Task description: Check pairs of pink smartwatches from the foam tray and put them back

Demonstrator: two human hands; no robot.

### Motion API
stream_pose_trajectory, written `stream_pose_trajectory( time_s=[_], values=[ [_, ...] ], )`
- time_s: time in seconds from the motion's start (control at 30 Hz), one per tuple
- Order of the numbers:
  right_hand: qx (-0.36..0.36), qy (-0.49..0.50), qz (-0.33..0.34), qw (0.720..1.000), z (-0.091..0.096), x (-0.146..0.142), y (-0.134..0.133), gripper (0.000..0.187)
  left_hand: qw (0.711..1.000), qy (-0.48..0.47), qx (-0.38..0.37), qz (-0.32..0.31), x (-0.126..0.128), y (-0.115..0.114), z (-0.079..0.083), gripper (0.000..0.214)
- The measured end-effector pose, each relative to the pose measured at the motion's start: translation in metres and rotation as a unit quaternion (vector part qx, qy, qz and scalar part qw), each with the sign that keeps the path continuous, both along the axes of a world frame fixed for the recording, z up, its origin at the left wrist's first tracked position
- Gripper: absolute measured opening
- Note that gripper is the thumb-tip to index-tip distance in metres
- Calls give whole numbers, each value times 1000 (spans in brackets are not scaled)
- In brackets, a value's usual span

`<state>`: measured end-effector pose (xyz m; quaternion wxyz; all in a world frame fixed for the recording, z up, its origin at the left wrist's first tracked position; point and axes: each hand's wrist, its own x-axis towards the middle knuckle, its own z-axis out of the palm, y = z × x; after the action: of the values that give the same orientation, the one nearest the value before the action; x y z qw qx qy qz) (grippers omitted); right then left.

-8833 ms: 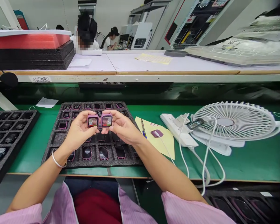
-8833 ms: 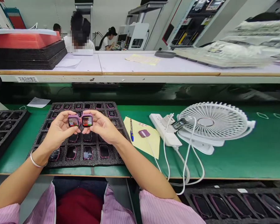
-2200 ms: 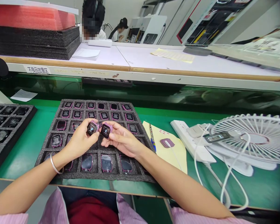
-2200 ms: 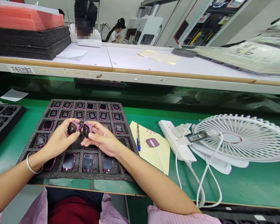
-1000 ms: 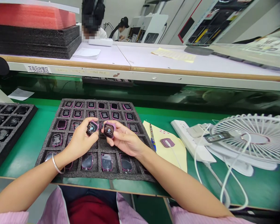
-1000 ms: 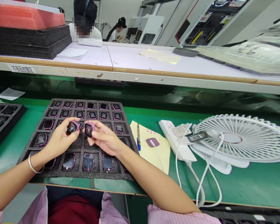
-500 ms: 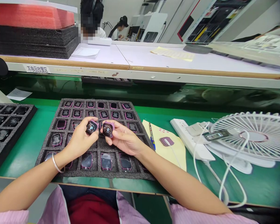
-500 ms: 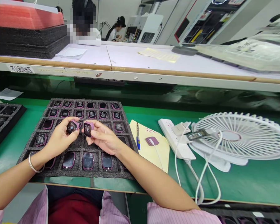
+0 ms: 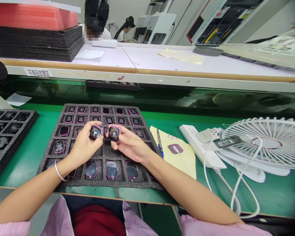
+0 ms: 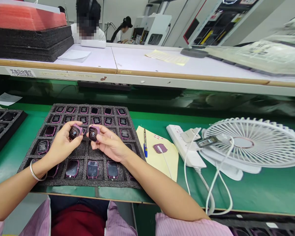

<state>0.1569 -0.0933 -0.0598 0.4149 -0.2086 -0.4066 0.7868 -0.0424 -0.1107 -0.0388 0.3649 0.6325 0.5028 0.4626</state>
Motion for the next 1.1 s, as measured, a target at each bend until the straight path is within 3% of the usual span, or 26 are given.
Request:
stream_pose_trajectory(
  time_s=[0.13, 0.27, 0.4, 0.5, 0.63, 0.9, 1.1],
  values=[
    [6, -7, -6, 1000, 0, 0, 2, 46, 1000, 16, 1, -2, -1, 3, 2, 37],
    [-12, -8, -3, 1000, 12, -1, 16, 41, 1000, -8, -13, -11, -2, 17, 12, 44],
    [-33, 19, -30, 999, 30, -6, 40, 28, 990, -108, -87, -20, 4, 35, 28, 58],
    [-22, 30, -75, 997, 35, -10, 48, 24, 969, -204, -136, -38, 6, 39, 35, 52],
    [20, 1, -108, 994, 25, -12, 38, 31, 952, -255, -152, -70, 2, 33, 29, 48],
    [33, -69, -122, 990, 13, -12, 27, 42, 956, -241, -158, -63, -5, 31, 16, 61],
    [75, -88, -125, 985, 9, -10, 26, 40, 970, -191, -131, -71, -3, 28, 13, 46]
  ],
)
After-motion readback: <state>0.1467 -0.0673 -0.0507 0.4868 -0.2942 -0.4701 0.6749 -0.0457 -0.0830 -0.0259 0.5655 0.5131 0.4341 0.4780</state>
